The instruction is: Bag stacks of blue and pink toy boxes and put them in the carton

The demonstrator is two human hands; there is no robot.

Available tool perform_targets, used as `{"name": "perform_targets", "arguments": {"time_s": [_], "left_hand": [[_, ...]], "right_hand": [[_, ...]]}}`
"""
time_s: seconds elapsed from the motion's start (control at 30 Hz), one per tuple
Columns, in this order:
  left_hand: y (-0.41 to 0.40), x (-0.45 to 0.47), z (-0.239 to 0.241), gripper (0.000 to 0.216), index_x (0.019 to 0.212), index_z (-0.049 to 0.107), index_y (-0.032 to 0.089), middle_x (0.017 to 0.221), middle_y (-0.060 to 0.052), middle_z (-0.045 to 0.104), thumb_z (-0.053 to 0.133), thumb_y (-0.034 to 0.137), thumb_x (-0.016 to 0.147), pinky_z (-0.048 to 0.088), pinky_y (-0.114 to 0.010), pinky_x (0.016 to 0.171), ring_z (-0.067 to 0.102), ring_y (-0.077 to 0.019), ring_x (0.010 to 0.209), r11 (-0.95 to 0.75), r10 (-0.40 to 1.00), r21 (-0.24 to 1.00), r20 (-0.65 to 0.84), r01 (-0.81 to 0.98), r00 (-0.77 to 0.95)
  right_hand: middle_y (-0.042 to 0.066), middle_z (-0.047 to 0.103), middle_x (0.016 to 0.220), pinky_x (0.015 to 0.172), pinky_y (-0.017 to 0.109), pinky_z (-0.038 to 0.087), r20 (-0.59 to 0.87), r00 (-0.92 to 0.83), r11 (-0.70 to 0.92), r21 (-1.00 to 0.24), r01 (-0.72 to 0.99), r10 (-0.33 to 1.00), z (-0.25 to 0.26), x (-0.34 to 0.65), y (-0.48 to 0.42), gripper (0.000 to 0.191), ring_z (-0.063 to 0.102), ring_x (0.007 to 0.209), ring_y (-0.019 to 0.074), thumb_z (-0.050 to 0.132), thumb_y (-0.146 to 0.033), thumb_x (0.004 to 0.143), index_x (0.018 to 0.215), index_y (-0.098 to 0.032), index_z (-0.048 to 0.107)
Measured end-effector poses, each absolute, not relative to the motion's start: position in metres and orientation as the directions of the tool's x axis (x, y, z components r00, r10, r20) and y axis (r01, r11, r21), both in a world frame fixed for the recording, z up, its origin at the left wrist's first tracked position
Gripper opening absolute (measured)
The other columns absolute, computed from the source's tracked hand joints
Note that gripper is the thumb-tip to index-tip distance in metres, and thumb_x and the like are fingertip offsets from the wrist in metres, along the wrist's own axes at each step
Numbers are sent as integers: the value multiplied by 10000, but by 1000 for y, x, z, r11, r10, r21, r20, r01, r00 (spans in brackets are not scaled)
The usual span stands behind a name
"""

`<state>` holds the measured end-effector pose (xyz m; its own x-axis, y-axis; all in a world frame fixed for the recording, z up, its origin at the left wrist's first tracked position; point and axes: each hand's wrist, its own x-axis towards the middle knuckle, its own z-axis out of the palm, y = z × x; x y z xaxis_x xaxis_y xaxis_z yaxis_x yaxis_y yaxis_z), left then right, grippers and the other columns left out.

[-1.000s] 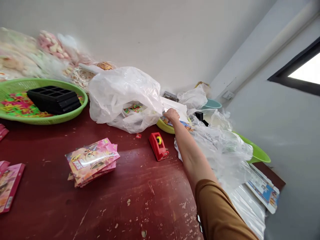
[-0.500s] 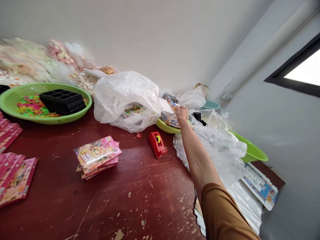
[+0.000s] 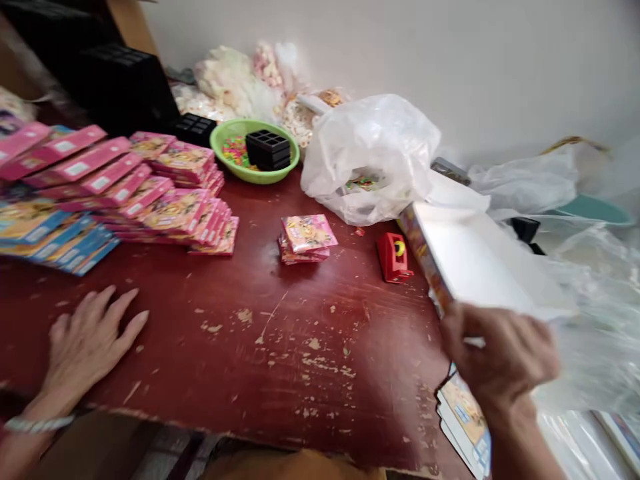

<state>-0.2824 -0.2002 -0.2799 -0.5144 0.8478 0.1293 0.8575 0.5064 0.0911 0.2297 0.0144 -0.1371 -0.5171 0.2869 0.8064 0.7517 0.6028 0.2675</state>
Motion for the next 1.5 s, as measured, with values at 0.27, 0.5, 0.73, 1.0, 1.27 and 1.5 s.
{"name": "perform_targets", "arguments": {"time_s": [0.27, 0.5, 0.73, 1.0, 1.27, 1.5], "left_hand": [[-198, -267, -282, 897, 1556, 526, 92, 1713, -273, 390, 64, 676, 1056, 245, -695, 1282, 288, -429, 1644, 526, 827, 215, 95, 823, -554], [-200, -278, -289, 833, 1540, 538, 59, 1717, -272, 381, 142, 629, 1079, 244, -728, 1277, 281, -451, 1642, 475, 850, 261, 110, 840, -514], [-196, -204, -290, 412, 1348, 691, 156, 1458, -178, 689, 479, 344, 1049, 424, -651, 1188, 569, -379, 1443, 265, 927, 415, 138, 870, -348], [-208, -240, -315, 310, 1223, 675, 241, 1225, -107, 753, 630, 361, 941, 565, -475, 1065, 718, -265, 1151, 122, 656, 775, 406, 620, -636], [-207, -409, -292, 329, 1108, 587, 255, 1293, -103, 680, 652, 357, 801, 594, -433, 921, 673, -300, 1211, 138, 175, 990, -22, 3, -984], [-220, -432, -290, 358, 1136, 594, 252, 1145, -69, 681, 608, 307, 783, 580, -390, 886, 674, -270, 1074, 195, 54, 977, 82, 91, -995]], "right_hand": [[-15, 620, 620, 679, 357, 319, 452, -647, 699, 70, 711, 613, -244, 128, -132, 322, 532, 614, 171, 606, -219, 1050, 729, -239, 611], [-18, 682, 687, 841, 369, 353, 357, -666, 712, 3, 702, 655, -272, 123, -157, 244, 575, 697, 186, 621, -227, 1033, 789, -237, 634], [-26, 674, 663, 866, 430, 372, 259, -759, 769, 85, 634, 597, -255, 163, -156, 251, 611, 680, 218, 593, -108, 966, 769, -261, 626], [117, 786, 1117, 793, 432, 528, 460, -817, 913, 33, 407, 348, -262, 130, -119, 297, 711, 890, 279, 559, -326, 1062, 1323, -225, 660], [149, 739, 1244, 1002, 451, 593, 442, -795, 881, -413, 229, 415, -342, -70, -149, 415, 703, 1130, 274, 485, -236, 1042, 1435, -163, 595], [202, 647, 1451, 1010, 475, 541, 227, -866, 870, -340, 358, 445, -342, -162, -116, 506, 645, 1172, 319, 551, -312, 1021, 1495, -143, 603]]}}
